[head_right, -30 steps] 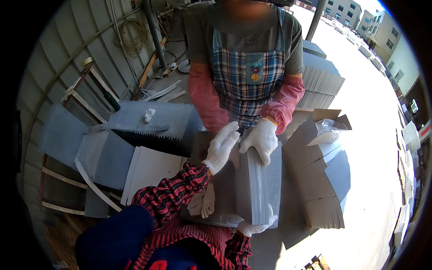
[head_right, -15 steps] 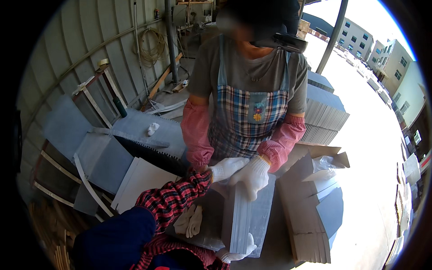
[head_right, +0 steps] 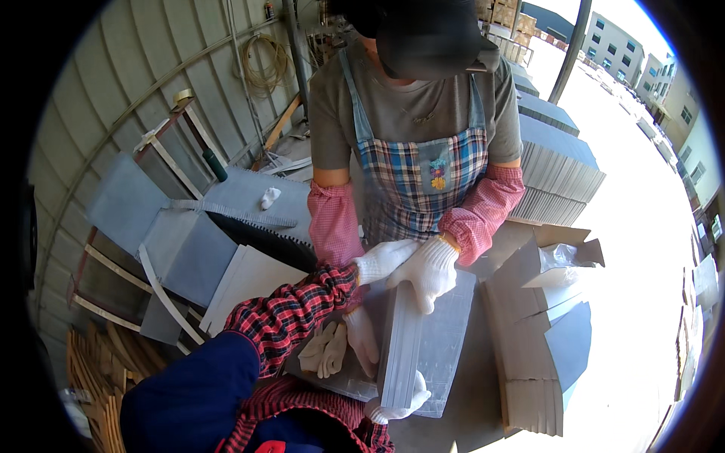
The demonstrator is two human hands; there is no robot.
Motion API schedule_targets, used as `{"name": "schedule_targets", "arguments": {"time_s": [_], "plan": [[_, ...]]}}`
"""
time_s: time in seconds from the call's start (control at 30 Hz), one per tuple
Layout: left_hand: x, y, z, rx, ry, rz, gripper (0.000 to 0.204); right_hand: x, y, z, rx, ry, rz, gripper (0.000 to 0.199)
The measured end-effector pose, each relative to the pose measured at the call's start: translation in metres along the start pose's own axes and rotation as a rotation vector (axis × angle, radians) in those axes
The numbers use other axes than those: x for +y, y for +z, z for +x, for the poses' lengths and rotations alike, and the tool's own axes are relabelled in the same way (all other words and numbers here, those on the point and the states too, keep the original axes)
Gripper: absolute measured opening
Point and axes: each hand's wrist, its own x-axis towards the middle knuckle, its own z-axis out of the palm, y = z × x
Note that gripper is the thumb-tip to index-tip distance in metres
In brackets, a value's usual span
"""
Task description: The person picks up gray rectangular panels from a nearby rack and places them onto a workbench. They wipe the panels with a cloth and stack them with the help of a coworker.
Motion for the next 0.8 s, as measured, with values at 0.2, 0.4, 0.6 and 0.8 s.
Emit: {"name": "schedule_targets", "arguments": {"time_s": [0.2, 0.4, 0.6, 0.8], "plan": [[0.031, 0.016, -0.031, 0.426, 0.041, 0.076, 0.038, -0.009, -0.005, -0.003, -0.024, 0.02, -0.118, 0.05], [0.121, 0.057, -0.134, 0.211, 0.818, 0.186, 0.026, 0.014, -0.036, 0.013, -0.092, 0.406, 0.374, 0.047], [0.109, 0.105, -0.182, -0.31, 0.708, 0.647, 0.033, 0.054, -0.062, 0.02, -0.309, 0.216, 0.109, 0.057], [0.092, 0.121, -0.184, -0.279, 0.748, 0.57, 0.028, 0.07, -0.135, 0.013, -0.619, 0.156, -0.547, 0.039]]}}
